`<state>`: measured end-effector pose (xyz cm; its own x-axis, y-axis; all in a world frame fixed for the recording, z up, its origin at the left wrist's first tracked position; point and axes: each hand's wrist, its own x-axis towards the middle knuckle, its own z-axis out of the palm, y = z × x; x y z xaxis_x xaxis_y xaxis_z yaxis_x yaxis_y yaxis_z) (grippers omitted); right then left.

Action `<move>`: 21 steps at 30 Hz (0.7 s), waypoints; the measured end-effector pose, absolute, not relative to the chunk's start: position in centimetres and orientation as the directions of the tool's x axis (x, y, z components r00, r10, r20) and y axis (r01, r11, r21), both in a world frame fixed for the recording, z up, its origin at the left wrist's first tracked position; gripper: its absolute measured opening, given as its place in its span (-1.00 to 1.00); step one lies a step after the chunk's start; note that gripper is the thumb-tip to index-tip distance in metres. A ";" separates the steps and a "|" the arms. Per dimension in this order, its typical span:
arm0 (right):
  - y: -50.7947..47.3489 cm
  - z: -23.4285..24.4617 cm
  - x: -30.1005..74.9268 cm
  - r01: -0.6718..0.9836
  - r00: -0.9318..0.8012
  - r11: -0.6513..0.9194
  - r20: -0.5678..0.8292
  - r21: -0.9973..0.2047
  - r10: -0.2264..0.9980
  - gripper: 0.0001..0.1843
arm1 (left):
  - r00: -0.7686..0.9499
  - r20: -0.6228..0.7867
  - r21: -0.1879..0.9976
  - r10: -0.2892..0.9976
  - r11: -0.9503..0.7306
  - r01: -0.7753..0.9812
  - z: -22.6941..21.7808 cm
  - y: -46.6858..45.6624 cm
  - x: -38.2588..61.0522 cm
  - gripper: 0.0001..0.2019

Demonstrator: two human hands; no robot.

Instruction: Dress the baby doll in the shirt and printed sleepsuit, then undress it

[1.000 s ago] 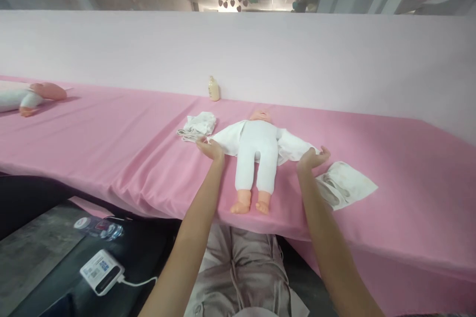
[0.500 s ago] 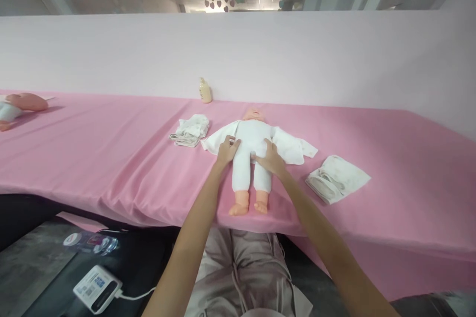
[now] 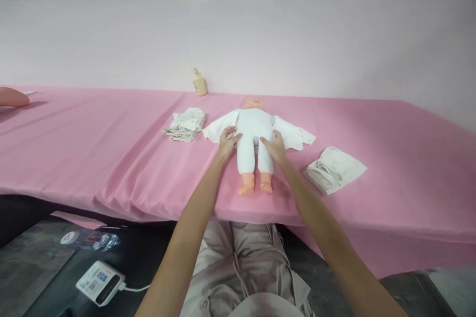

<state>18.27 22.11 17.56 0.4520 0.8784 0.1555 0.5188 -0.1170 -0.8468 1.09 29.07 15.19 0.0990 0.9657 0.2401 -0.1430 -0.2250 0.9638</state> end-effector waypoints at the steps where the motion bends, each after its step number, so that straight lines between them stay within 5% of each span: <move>1: 21.6 17.9 18.6 0.531 0.468 -0.113 0.179 -0.840 0.865 -0.22 | 0.103 0.246 0.964 0.964 -0.232 -0.132 15.0 29.0 1.1 -0.54; 6: 14.3 18.4 23.2 0.714 0.564 -0.129 0.457 -0.688 0.688 -0.40 | 0.045 0.267 0.964 0.963 -0.267 -0.004 14.9 29.0 1.1 -0.67; 9: 8.2 16.6 27.2 0.770 0.607 -0.396 0.383 -0.500 0.696 -0.45 | -0.059 0.426 0.892 0.903 -0.408 0.198 16.7 28.2 1.1 -0.75; 11: 5.1 15.6 29.0 0.784 0.586 -0.443 0.284 -0.435 0.759 -0.56 | -0.093 0.538 0.823 0.838 -0.498 0.274 18.5 26.3 1.3 -0.79; 14: 2.9 16.2 28.9 0.735 0.621 -0.401 0.306 -0.547 0.721 -0.68 | 0.011 0.582 0.798 0.813 -0.573 0.189 21.1 20.1 2.3 -0.82; 17: 1.7 19.4 24.7 0.607 0.648 -0.201 0.333 -0.769 0.685 -0.78 | 0.365 0.432 0.878 0.825 -0.477 0.039 21.9 11.0 4.1 -0.73; 19: 0.3 21.6 20.6 0.545 0.488 0.034 0.350 -0.838 0.799 -0.78 | 0.619 0.338 0.931 0.709 -0.350 -0.107 21.5 5.2 5.2 -0.58; 21: -1.4 23.2 17.1 0.529 0.341 0.179 0.401 -0.830 0.850 -0.83 | 0.590 0.349 0.936 0.729 -0.237 -0.260 20.9 1.1 5.9 -0.50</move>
<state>17.08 -1.43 23.16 0.3411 0.8502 0.4010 0.5288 0.1791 -0.8296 5.86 1.05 20.91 0.5895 0.7285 0.3488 -0.2604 -0.2374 0.9359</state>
